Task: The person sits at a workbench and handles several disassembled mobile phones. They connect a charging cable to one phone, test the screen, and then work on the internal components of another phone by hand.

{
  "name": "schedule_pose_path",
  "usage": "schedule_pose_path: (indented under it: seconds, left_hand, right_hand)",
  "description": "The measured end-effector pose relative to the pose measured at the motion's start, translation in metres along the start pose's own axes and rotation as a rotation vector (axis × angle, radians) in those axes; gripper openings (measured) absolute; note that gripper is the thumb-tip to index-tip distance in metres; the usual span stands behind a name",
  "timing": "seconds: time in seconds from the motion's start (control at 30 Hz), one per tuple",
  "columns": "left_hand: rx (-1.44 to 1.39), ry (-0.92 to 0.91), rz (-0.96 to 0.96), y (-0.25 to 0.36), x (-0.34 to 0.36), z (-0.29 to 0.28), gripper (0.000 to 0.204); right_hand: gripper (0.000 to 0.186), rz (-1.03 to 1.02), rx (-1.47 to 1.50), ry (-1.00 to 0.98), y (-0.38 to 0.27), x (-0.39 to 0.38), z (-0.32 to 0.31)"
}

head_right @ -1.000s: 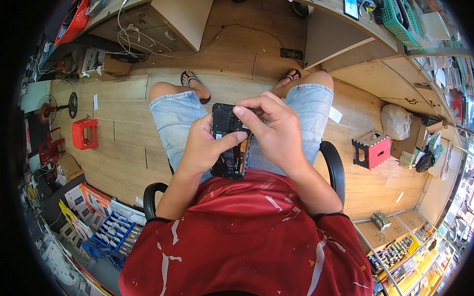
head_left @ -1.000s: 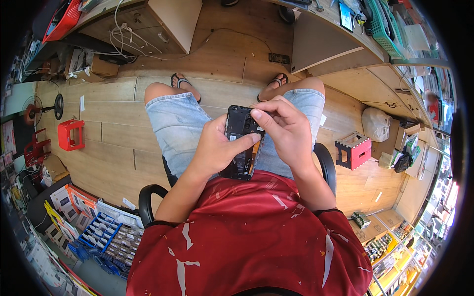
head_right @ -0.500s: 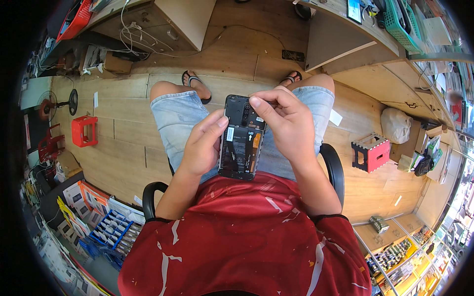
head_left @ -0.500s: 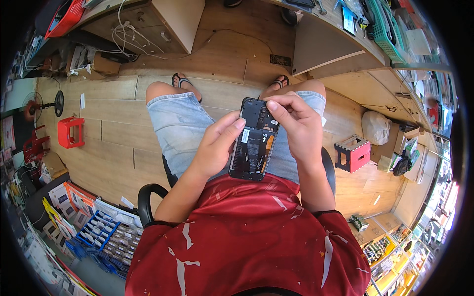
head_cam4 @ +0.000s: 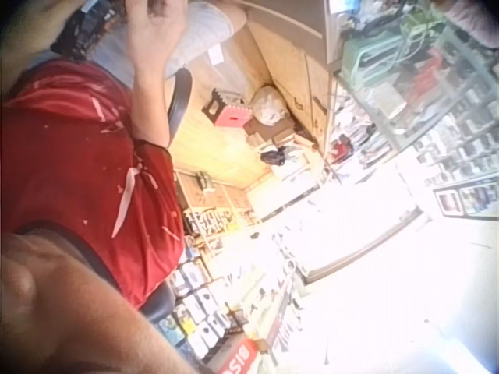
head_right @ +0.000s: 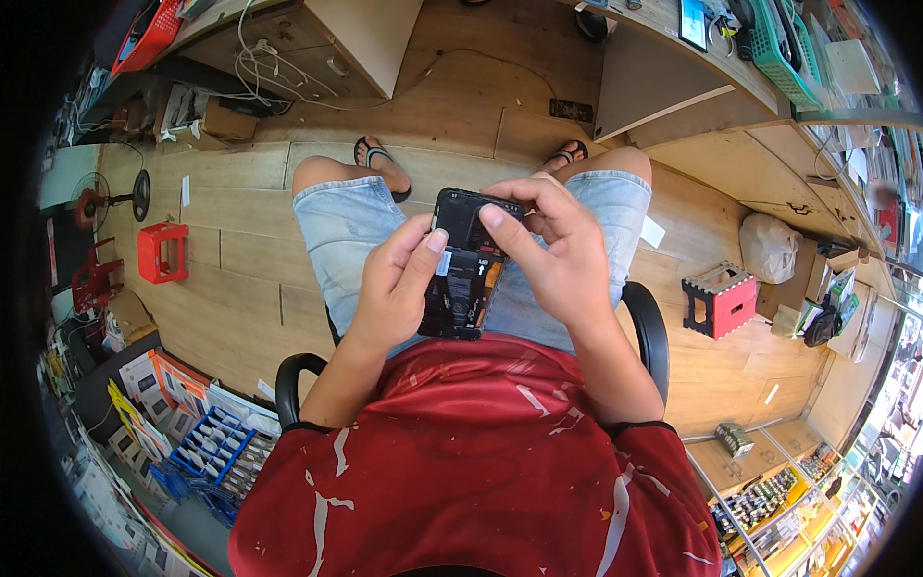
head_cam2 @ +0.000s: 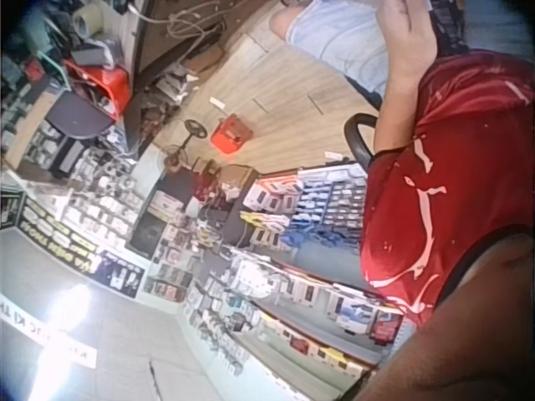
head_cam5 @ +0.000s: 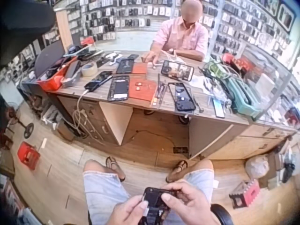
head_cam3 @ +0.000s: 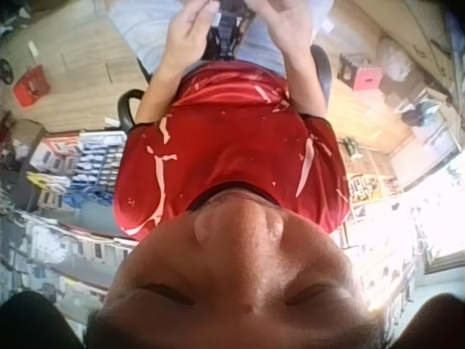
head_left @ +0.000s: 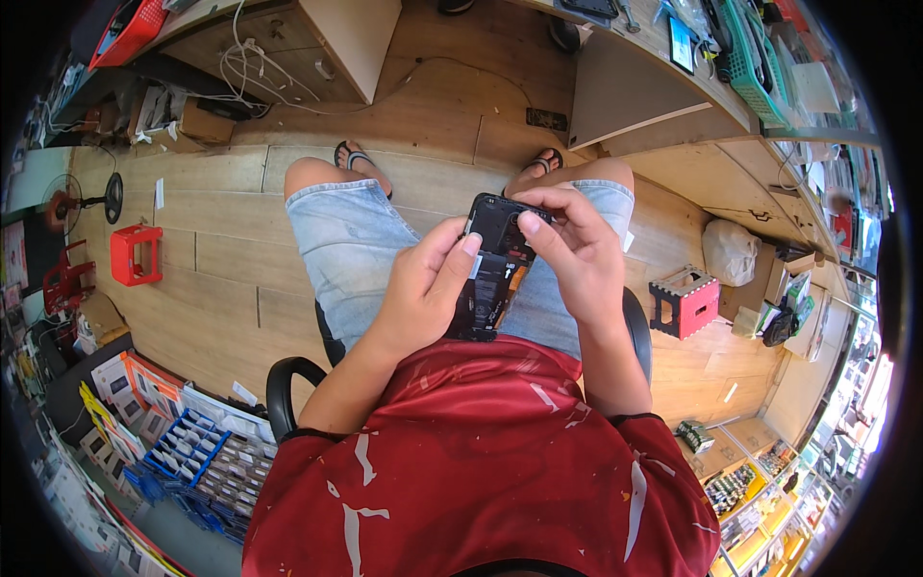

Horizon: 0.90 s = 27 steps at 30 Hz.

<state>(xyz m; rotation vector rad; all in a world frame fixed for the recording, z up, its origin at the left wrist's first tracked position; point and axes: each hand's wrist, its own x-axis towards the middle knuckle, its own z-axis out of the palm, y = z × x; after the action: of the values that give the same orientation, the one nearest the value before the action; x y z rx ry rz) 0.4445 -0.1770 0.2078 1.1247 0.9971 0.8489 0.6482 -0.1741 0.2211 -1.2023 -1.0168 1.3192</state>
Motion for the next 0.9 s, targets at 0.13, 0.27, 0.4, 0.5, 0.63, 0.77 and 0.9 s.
schedule_pose_path:
  seconds: [0.13, 0.27, 0.4, 0.5, 0.63, 0.77, 0.9]
  left_hand:
    - [0.064, 0.01, 0.013, 0.006, -0.001, 0.0, 0.029]
    - [0.144, -0.005, 0.044, 0.007, -0.003, 0.001, 0.026]
    - [0.192, 0.001, 0.114, 0.004, -0.003, 0.003, 0.024]
    - [0.188, 0.004, 0.112, 0.003, -0.004, 0.004, 0.023]
    - [0.209, 0.009, 0.12, 0.005, -0.005, 0.003, 0.025]
    - [0.19, 0.019, 0.098, 0.005, -0.005, 0.002, 0.019]
    - [0.19, 0.017, 0.096, -0.002, -0.005, 0.0, 0.019]
  right_hand:
    - [0.027, -0.144, -0.114, -0.023, 0.002, 0.001, 0.007]
    - [0.028, -0.235, -0.305, -0.05, 0.001, 0.002, 0.011]
    - [0.025, -0.236, -0.322, -0.019, 0.006, -0.001, 0.015]
    - [0.025, -0.226, -0.31, -0.01, 0.006, -0.003, 0.017]
    - [0.025, -0.218, -0.317, -0.002, 0.006, -0.003, 0.017]
    - [0.024, -0.213, -0.35, 0.0, 0.005, -0.003, 0.018]
    - [0.023, -0.188, -0.352, 0.0, 0.002, -0.005, 0.02]
